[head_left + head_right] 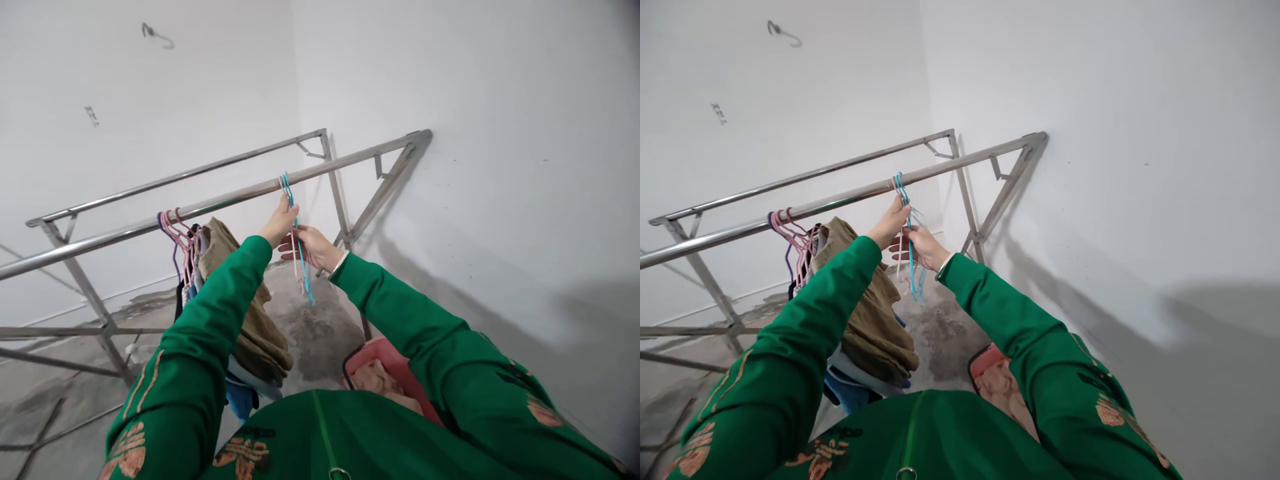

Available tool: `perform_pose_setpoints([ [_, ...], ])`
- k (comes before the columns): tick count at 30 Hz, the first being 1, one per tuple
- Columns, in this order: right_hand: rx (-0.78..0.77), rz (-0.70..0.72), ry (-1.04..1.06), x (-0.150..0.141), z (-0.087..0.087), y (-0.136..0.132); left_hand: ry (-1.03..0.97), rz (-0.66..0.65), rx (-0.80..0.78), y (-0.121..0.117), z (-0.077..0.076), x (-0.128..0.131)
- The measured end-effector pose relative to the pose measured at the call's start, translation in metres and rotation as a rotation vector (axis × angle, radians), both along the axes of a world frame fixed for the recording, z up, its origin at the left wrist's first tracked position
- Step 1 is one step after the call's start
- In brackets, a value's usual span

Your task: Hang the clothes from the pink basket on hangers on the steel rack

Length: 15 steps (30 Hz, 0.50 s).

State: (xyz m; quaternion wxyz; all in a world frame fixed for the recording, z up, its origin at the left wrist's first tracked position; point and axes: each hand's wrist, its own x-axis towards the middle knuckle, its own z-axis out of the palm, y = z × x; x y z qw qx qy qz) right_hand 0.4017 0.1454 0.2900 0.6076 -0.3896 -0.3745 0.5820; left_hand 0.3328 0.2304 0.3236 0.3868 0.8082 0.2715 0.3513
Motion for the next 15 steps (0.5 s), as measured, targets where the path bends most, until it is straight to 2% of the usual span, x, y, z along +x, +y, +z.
perform_pose_setpoints([
  [2,0.005,-0.035,-0.023,0.015,0.002,-0.009,0.006,-0.060,-0.014,0.000,0.000,0.010],
  [4,0.051,-0.059,-0.155,0.029,0.003,-0.016,-0.004,-0.067,-0.015,0.001,-0.001,0.020],
  [6,0.089,-0.114,-0.418,0.040,0.001,-0.020,-0.006,-0.048,-0.006,0.002,-0.003,0.029],
  [9,0.084,-0.267,-0.876,0.058,-0.001,-0.024,0.069,-0.002,0.026,0.001,-0.003,0.035],
  [11,0.040,-0.345,-1.036,0.074,-0.001,-0.024,0.177,0.026,0.079,-0.005,0.001,0.027],
  [13,-0.026,-0.383,-0.985,0.093,0.001,-0.026,0.283,-0.029,0.196,-0.019,0.009,0.006],
  [15,-0.062,-0.391,-0.785,0.116,0.006,-0.030,0.351,-0.182,0.364,-0.039,0.018,-0.029],
])
